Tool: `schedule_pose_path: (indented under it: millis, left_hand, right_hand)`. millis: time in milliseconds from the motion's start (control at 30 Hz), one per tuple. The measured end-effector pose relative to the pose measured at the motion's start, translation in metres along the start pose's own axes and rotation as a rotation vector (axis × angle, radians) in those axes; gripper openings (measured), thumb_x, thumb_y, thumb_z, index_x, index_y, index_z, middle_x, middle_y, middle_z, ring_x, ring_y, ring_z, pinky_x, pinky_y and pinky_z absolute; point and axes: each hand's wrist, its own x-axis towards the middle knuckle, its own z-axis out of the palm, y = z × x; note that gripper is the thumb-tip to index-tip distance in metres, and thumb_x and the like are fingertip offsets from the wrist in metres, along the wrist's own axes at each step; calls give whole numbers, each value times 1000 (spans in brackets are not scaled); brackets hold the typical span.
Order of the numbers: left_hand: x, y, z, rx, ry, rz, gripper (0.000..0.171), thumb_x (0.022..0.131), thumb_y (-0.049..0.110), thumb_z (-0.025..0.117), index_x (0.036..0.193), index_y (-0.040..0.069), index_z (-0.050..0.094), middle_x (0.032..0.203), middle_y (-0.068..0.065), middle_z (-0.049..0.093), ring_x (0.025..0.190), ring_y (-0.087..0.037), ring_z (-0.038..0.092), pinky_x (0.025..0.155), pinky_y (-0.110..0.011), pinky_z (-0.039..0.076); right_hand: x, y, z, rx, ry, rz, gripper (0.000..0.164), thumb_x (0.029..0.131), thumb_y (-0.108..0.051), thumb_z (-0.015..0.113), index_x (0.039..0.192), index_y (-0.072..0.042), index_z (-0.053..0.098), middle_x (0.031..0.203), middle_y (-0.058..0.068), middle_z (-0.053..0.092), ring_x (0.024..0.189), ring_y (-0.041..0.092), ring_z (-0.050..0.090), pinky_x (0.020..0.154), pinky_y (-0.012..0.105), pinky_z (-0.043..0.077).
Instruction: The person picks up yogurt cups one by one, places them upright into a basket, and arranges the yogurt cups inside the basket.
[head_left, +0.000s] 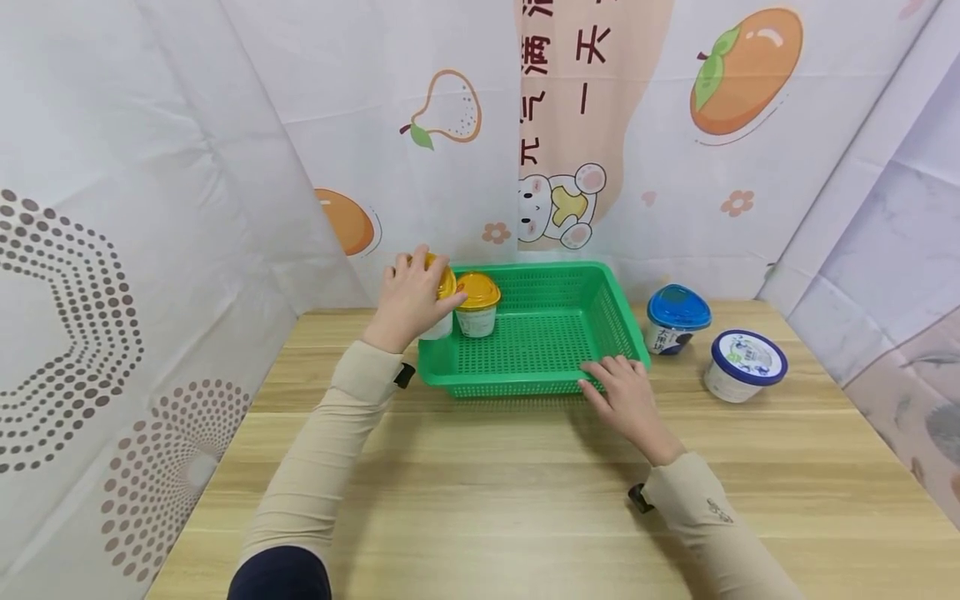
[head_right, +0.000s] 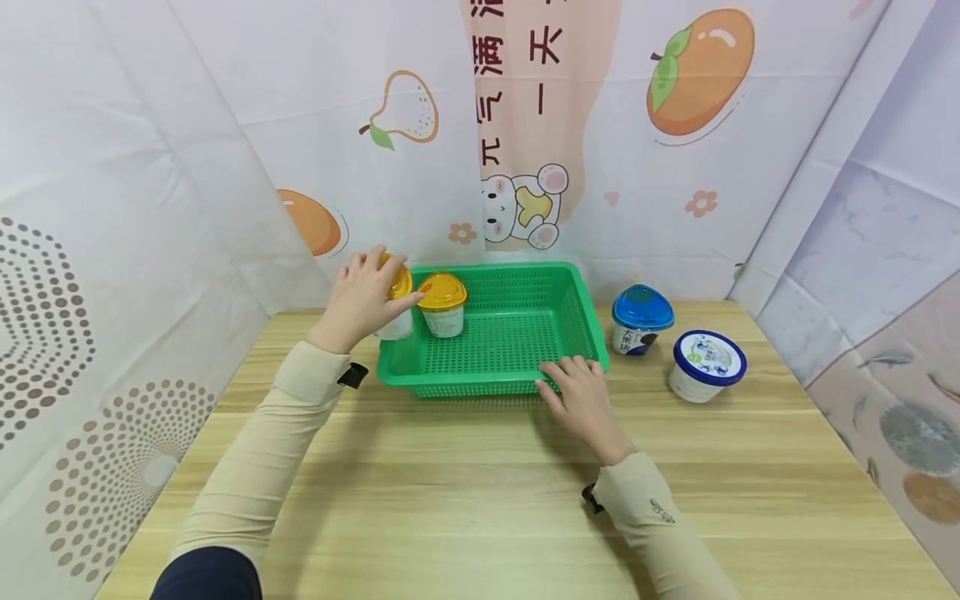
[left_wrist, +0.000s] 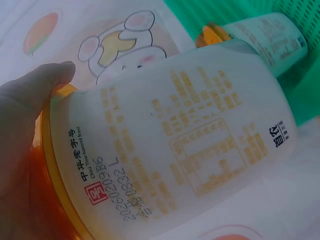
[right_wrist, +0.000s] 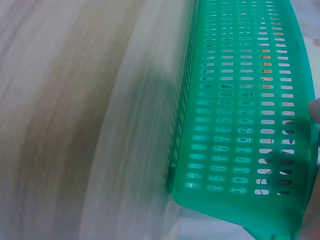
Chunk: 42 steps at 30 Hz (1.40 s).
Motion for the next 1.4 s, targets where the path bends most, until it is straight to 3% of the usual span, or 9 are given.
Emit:
schedule_pose_path:
  millis: [733, 1400]
  left_hand:
    - [-2, 31, 30, -33, -45, 31, 64, 92, 56, 58, 140, 15, 47, 150, -21, 37, 131, -45, 40, 101, -56, 39]
    - [-8, 43, 64, -63, -58, 2, 68, 90, 56, 61, 143, 16, 47, 150, -20, 39, 130, -45, 41, 96, -54, 42]
  right_hand:
    - [0, -2, 0, -9, -12, 15, 27, 86, -20, 68, 108, -6, 70, 89, 12, 65, 84, 31, 56, 82, 51, 39]
    - [1, -3, -1, -14, -20, 25, 26, 86, -19, 69, 109, -6, 69, 90, 13, 65, 84, 31, 56, 83, 52, 39]
